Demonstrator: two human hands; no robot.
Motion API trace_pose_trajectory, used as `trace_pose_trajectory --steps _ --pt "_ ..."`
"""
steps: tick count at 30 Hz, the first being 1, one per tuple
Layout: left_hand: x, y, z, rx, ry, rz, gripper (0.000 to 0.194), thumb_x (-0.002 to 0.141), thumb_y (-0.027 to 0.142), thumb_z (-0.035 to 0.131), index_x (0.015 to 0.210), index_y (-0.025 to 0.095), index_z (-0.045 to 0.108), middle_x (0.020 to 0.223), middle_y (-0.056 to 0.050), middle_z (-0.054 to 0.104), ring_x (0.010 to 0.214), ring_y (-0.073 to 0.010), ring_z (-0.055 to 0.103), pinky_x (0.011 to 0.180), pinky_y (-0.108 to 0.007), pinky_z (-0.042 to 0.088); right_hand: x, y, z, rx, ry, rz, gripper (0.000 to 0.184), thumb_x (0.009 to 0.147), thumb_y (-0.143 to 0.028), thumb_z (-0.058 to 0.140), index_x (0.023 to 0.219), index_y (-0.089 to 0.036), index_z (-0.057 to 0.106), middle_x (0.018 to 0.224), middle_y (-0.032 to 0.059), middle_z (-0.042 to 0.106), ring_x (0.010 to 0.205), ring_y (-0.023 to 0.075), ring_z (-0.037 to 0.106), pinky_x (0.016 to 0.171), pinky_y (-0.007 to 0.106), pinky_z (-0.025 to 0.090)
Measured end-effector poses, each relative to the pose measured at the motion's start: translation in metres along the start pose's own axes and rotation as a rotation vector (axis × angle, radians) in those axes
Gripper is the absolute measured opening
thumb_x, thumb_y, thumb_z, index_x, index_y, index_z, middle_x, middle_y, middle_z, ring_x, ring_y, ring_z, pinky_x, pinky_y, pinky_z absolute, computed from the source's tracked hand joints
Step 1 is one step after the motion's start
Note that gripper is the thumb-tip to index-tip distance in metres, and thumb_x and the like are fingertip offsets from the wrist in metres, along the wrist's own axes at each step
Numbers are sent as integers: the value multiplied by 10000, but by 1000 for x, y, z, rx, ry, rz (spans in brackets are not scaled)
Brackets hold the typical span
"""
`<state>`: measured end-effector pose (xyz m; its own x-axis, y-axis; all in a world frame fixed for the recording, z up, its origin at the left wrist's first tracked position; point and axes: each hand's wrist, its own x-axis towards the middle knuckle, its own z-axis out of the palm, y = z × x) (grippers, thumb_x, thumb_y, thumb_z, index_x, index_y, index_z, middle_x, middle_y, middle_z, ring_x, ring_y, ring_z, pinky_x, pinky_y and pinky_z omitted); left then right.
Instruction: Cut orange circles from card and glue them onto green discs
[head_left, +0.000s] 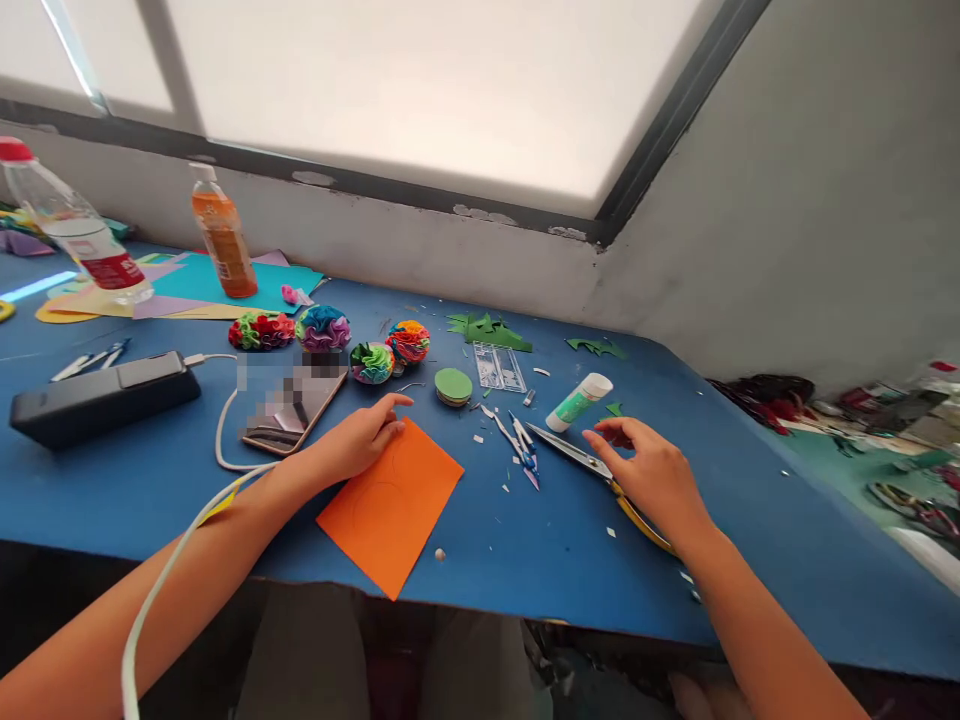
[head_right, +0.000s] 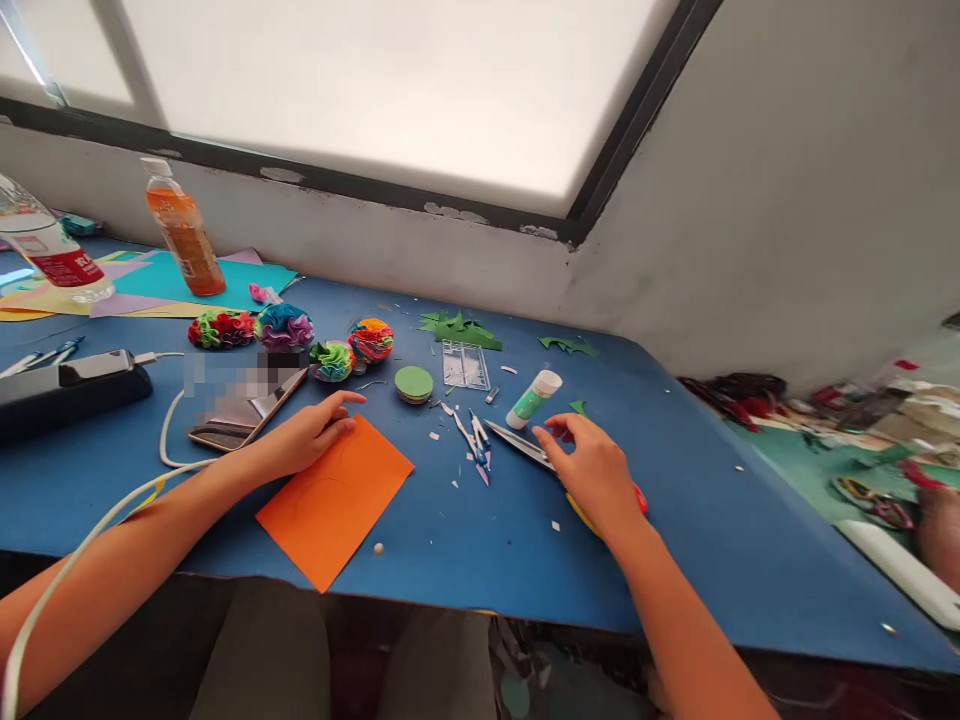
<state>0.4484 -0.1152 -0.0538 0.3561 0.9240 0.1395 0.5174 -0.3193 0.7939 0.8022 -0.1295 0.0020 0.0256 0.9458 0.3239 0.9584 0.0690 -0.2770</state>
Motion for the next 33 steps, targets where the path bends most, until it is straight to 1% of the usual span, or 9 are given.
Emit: trace_pose_trajectory --steps 3,5,8,10,15,21,25,30,33 --pt "-3 5 -1 171 109 10 450 919 367 359 1299 131 409 1070 -107 611 885 -218 612 797 -355 478 -8 29 -2 -41 -206 25 475 765 -581 478 949 -168 624 1010 156 667 900 320 636 781 457 508" --pt "-11 13 -5 294 118 10 470 915 384 382 1300 119 427 1225 -151 565 1058 -261 581 893 -392 462 -16 44 -3 -32 -231 -4 496 771 -563 457 1009 -158 618 1107 173 638 1004 334 609 858 472 489" --pt "-38 31 -14 504 -87 5 458 882 409 472 1242 131 528 1359 -174 501 1272 -335 447 1025 -460 379 -30 65 -6 -50 -136 40 532 768 -559 433 1032 -135 615 1133 208 605 1004 355 604 846 487 495" --pt "-63 42 -18 552 -231 -13 497 855 494 509 1210 151 574 1418 -169 450 1336 -346 373 1060 -462 350 -34 78 -9 -81 -185 50 534 746 -579 452 988 -139 636 1071 210 622 938 366 622 776 480 516" --pt "-115 50 -1 599 -335 14 797 795 629 530 1405 138 381 1494 -160 306 1377 -311 312 1078 -435 349 -32 81 -12 -86 -257 -31 440 733 -564 440 863 -177 604 977 202 651 869 365 644 696 442 516" --pt "-137 36 46 787 -36 211 414 931 232 442 1340 169 458 1432 -77 452 1304 -224 447 1001 -367 418 -45 45 -24 -254 -206 101 347 739 -556 411 843 -233 483 830 210 665 731 418 646 561 476 449" --pt "-138 40 68 816 60 373 389 921 109 380 1283 164 512 1358 -41 545 1241 -166 513 937 -297 447 -55 11 -31 -37 -133 109 327 716 -540 479 867 -250 458 800 141 674 712 353 644 590 442 462" --pt "-123 62 104 834 221 418 324 918 150 413 1178 156 605 1247 -47 636 1153 -147 582 913 -261 468 -50 -69 -9 418 -244 -127 331 806 -491 480 986 -214 505 787 46 636 640 193 590 591 310 478" --pt "-114 78 133 860 280 343 332 889 168 450 1168 113 621 1234 -96 639 1146 -193 590 939 -298 475 -41 -120 20 447 -320 -305 281 874 -453 447 973 -196 502 759 19 622 618 150 563 572 259 450"
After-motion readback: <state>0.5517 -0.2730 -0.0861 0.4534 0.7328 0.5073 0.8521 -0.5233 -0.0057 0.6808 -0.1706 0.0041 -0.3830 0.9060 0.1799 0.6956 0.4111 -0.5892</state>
